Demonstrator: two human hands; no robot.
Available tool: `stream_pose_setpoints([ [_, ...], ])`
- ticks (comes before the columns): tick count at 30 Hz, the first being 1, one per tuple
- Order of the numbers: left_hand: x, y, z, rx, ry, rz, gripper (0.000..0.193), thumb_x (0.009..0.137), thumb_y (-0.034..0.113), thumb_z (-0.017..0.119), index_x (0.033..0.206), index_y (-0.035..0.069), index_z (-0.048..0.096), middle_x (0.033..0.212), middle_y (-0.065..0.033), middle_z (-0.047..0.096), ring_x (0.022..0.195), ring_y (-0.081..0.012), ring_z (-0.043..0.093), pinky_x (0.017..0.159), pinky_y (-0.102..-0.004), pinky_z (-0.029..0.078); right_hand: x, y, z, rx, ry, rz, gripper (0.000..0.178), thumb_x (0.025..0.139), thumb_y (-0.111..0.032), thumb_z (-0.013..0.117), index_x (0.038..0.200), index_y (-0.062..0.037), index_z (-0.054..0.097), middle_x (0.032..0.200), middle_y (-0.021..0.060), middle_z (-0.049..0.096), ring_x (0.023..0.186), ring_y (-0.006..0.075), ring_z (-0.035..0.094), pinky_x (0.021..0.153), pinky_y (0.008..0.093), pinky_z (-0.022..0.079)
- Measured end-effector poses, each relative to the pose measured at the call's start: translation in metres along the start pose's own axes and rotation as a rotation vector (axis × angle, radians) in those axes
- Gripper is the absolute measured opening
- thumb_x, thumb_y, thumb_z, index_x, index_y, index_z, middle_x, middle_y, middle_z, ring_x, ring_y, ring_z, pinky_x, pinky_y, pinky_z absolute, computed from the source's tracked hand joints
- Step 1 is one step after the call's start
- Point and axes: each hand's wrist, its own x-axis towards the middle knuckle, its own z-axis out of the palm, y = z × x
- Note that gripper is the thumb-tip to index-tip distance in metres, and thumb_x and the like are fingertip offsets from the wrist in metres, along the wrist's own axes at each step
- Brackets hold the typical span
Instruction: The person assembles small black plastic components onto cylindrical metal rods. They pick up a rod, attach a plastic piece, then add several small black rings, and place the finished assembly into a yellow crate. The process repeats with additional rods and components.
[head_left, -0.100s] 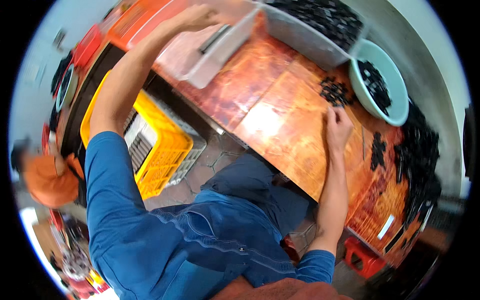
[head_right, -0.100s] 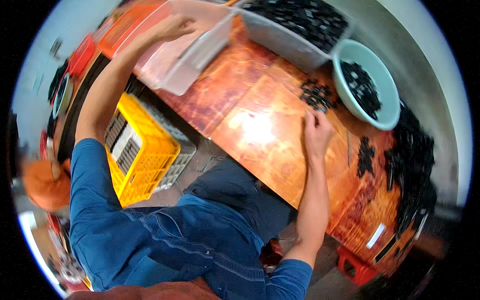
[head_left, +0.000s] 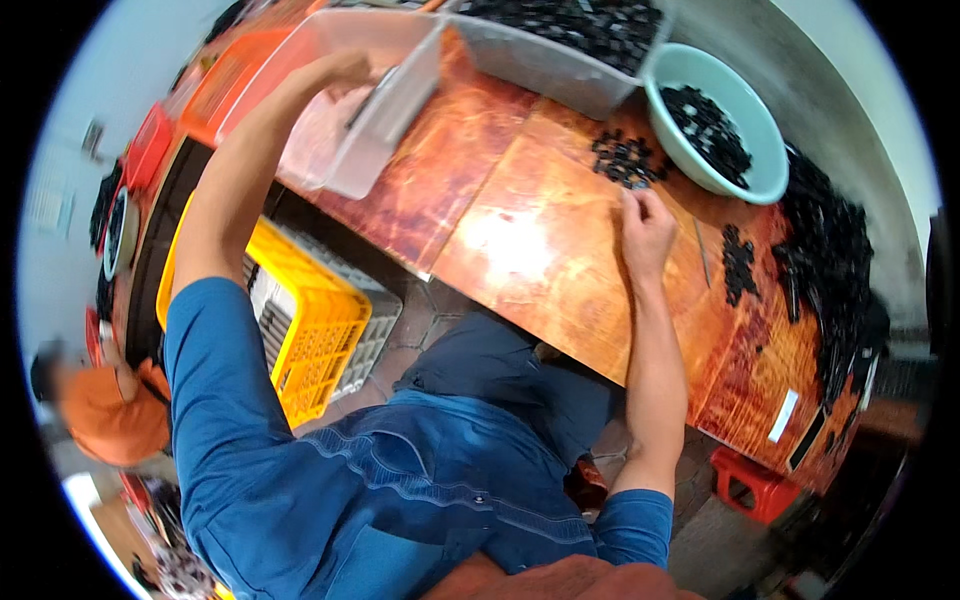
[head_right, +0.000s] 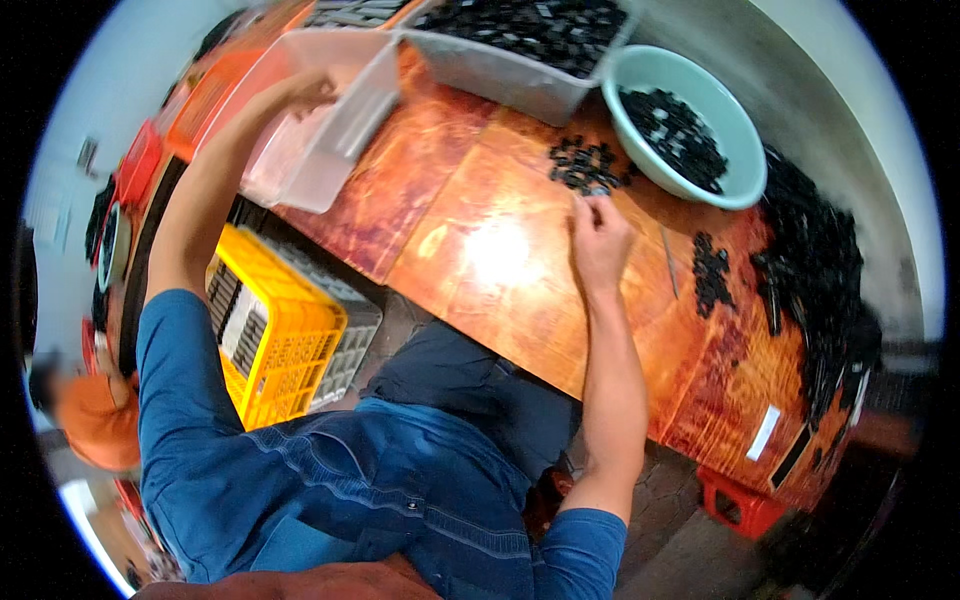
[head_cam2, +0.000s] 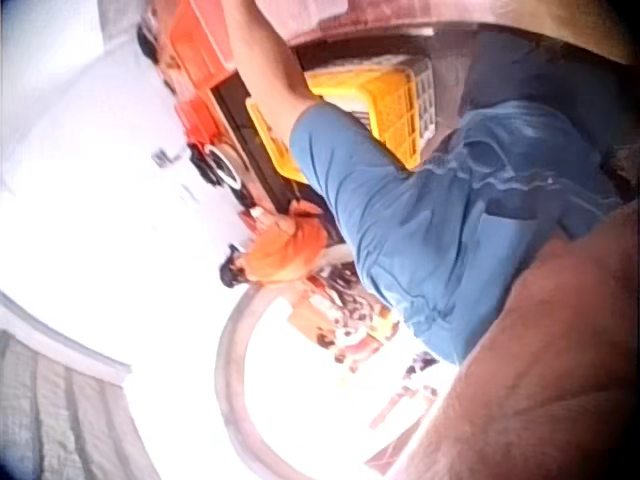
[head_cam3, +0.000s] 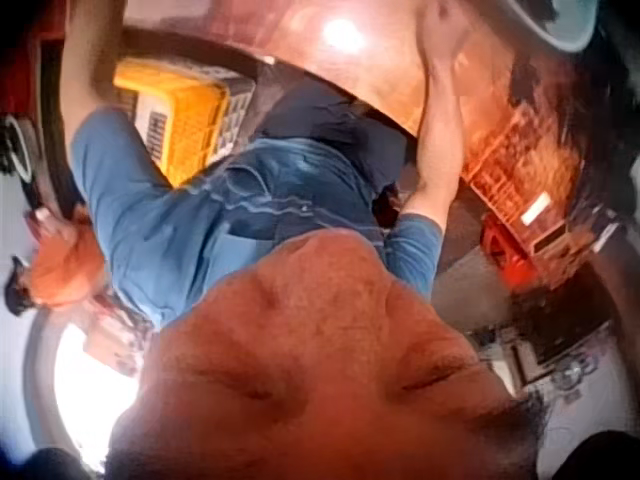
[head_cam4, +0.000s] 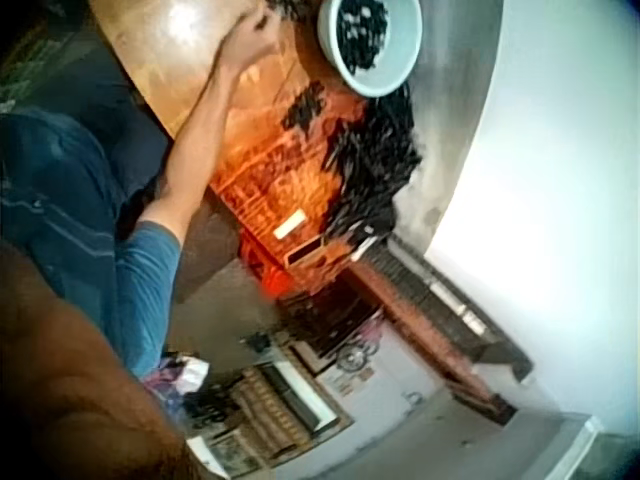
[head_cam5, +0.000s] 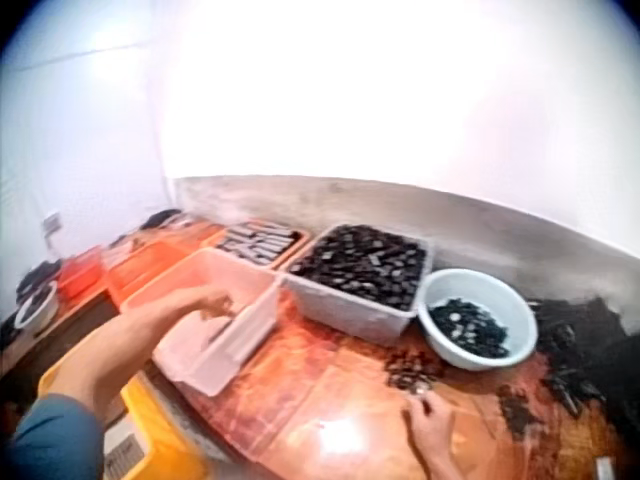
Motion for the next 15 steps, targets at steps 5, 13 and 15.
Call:
stream_pose_setpoints([
  [5, 0.011, 0.002, 0.026, -0.229, -0.080, 0.027, 0.038, 0.093, 0.029, 0.059, 0.124, 0.011, 0.068, 0.104, -0.0113, 0.071, 0.087, -0.0275, 0.070, 0.065, -0.0474, 0.061, 0.006, -0.002, -0.015, 0.115, 0.072, 0.160, 0.022, 0.090, -0.017, 0.071, 0.080, 0.0022, 0.068, 0.059, 0.0039, 0.058, 0.055, 0.0094, 0.051, 0.053, 0.0304, 0.041],
  [13, -0.023, 0.038, 0.033, -0.372, 0.051, -0.039, 0.033, 0.094, 0.030, 0.054, 0.105, 0.003, 0.070, 0.088, -0.0002, 0.065, 0.074, -0.0155, 0.058, 0.064, -0.0345, 0.049, 0.004, 0.000, -0.025, 0.146, 0.032, 0.271, 0.026, 0.092, -0.024, 0.070, 0.081, -0.0007, 0.068, 0.062, 0.0034, 0.060, 0.058, 0.0113, 0.054, 0.055, 0.0329, 0.041],
  [15, -0.007, 0.017, 0.038, -0.439, 0.003, -0.039, 0.032, 0.095, 0.030, 0.056, 0.104, 0.002, 0.070, 0.086, 0.0000, 0.064, 0.073, -0.0132, 0.057, 0.063, -0.0347, 0.049, 0.005, 0.003, -0.023, 0.130, 0.004, 0.298, 0.028, 0.093, -0.027, 0.069, 0.082, -0.0018, 0.068, 0.064, 0.0043, 0.061, 0.061, 0.0127, 0.055, 0.056, 0.0338, 0.042],
])
